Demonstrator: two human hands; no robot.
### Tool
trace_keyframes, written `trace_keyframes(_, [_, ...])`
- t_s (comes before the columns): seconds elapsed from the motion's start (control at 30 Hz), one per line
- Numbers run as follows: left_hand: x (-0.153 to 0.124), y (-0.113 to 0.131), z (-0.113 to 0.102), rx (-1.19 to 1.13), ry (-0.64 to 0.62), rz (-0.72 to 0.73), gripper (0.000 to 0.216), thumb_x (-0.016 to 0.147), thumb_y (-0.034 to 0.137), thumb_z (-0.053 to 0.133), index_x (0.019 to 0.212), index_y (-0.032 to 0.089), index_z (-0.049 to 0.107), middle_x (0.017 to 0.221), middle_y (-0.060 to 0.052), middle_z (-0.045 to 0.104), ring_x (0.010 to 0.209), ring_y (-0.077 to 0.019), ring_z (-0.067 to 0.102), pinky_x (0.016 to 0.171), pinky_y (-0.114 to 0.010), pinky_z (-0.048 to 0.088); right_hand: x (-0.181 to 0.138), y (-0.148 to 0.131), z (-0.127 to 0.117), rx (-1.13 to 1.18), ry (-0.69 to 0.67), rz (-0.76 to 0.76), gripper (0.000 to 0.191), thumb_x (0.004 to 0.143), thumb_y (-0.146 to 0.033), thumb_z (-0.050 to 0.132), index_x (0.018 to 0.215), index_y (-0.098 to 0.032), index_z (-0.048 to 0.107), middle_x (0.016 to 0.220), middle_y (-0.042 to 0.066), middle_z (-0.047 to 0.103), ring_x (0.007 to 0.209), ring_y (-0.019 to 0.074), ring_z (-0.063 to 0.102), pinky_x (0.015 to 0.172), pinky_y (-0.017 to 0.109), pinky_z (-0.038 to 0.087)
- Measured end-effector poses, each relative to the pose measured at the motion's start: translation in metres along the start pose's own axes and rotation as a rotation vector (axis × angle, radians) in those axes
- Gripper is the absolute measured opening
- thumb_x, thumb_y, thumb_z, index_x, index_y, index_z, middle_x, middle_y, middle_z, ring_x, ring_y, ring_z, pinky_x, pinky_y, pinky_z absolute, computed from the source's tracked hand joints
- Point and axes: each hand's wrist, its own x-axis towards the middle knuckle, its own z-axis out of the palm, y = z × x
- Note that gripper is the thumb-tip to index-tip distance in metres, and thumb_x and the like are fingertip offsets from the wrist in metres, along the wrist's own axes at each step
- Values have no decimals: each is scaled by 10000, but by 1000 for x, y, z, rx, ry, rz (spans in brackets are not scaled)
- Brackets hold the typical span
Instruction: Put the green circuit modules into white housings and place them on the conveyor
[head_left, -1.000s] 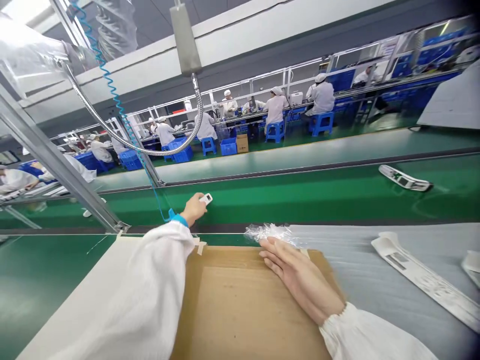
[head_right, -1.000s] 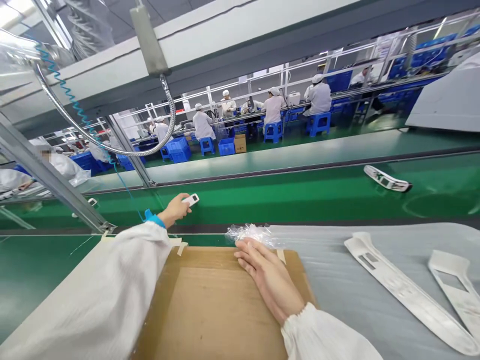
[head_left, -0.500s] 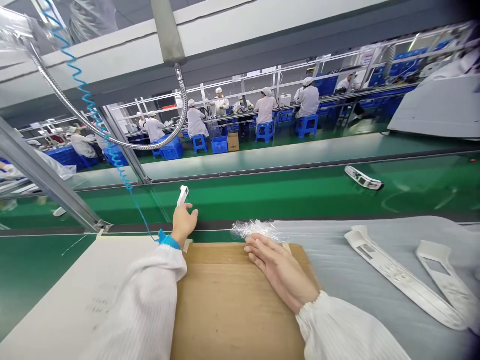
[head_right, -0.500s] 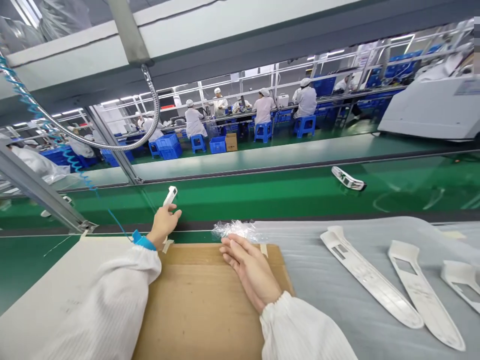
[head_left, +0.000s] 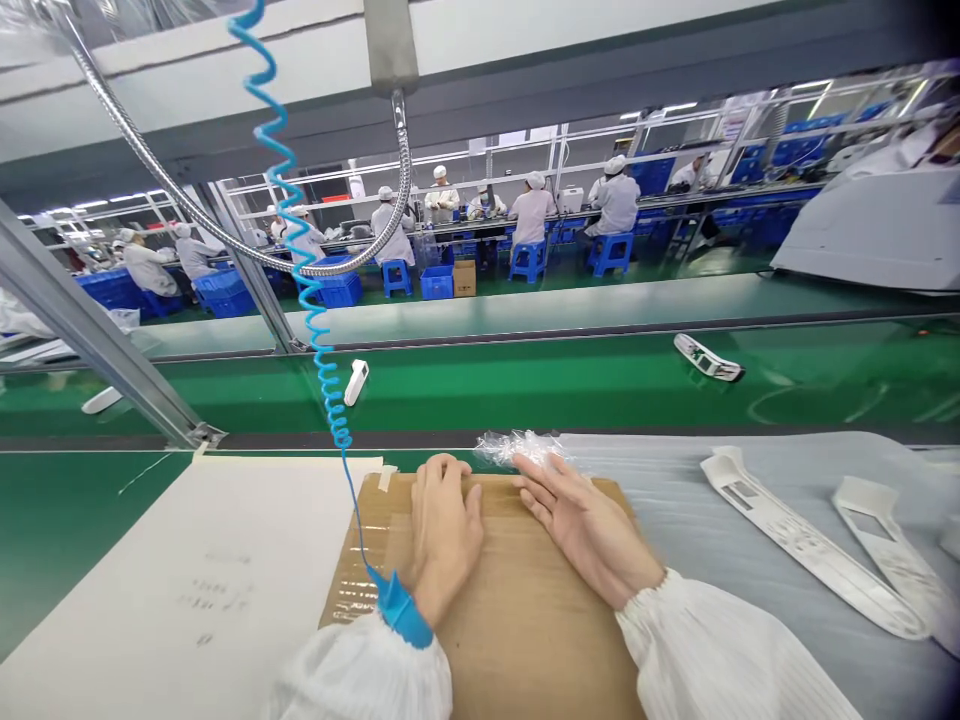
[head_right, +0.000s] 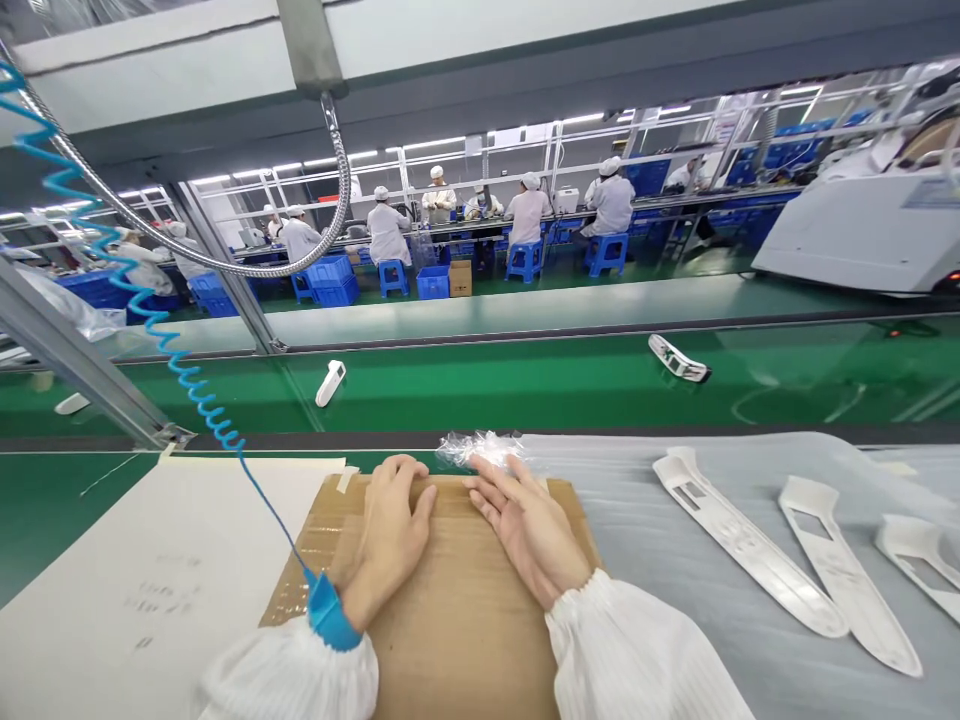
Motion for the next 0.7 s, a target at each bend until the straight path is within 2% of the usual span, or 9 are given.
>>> trace_keyframes(0.07, [2,-2,-1,15,-7,1,134,881,121,546,992,179,594,1125,-96,589,1104,-256,535,981,-454,438,1,0,-1,14,4,15,838,776,-220,805,1450,-274,309,1276,95,698,1066,199,703,912,298,586])
trace_keyframes(0.13, [6,-5,-4,23,-4,1,119,880,120,551,975,178,593,1105,-92,593,1090,-252,541,973,-443,442,3,0,-4,2,1,25,766,772,-203,805,1406,-270,380,1242,92,710,1028,191,711,887,289,591])
trace_keyframes(0.3, [14,-11,-11,24,40,-33,108,876,110,557,951,176,597,1075,-86,607,1082,-249,546,976,-437,438,4,0,-7,-54,-63,17,394,794,-172,785,1158,-193,636,1004,48,727,844,131,686,783,215,588])
trace_keyframes(0.4, [15,-13,-13,20,43,-58,101,872,106,561,931,180,596,1053,-81,614,1065,-246,558,968,-433,442,3,0,-4,-74,-71,14,265,797,-171,780,1050,-177,698,966,43,710,806,123,660,744,201,585])
trace_keyframes(0.5, [16,-13,-12,18,35,-56,97,873,104,557,921,178,597,1042,-80,615,1055,-244,561,963,-433,445,3,0,-3,-65,-64,18,239,774,-131,786,999,-171,716,949,41,702,784,113,650,722,187,581])
trace_keyframes(0.7, [15,-13,-9,14,42,-17,102,869,99,553,906,184,596,1036,-75,619,1052,-240,562,958,-429,450,8,2,-11,-66,-79,24,331,728,-22,769,1016,-180,726,1004,47,703,831,112,674,749,177,576])
